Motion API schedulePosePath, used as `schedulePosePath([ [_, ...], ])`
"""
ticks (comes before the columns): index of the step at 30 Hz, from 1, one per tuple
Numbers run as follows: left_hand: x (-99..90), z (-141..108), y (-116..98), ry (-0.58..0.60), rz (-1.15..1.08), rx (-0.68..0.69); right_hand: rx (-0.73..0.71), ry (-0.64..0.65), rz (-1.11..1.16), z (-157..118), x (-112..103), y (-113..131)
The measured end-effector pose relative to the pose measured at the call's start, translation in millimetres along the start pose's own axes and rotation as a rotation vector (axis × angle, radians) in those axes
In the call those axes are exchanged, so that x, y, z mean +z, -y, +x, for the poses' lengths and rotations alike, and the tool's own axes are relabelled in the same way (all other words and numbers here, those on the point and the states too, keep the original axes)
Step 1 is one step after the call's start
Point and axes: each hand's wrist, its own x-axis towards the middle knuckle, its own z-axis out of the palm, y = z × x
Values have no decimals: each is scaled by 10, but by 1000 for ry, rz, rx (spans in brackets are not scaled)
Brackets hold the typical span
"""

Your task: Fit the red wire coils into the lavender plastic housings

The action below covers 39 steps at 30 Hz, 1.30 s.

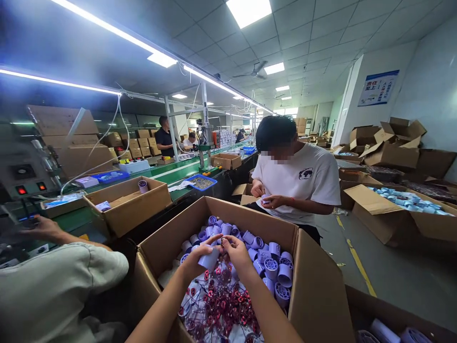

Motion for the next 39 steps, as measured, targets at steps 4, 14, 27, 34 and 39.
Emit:
schedulePosePath([
  [4, 40, 45, 10, -123, 102, -41, 26, 21, 20, -28, -103, -41],
  [14, 34, 37, -12, -248, 581, 92, -276, -15, -395, -163, -126, -5],
  [27, 34, -124, -180, -97, 681, 159, -367, -64, -501, -207, -183, 109],
  [34, -15, -155, -195, -224, 512, 133, -289, 120, -354, -300, -101, 157],
  [39, 32, -114, -127, -298, 850, 400, -150, 127, -72, -286, -117, 217],
])
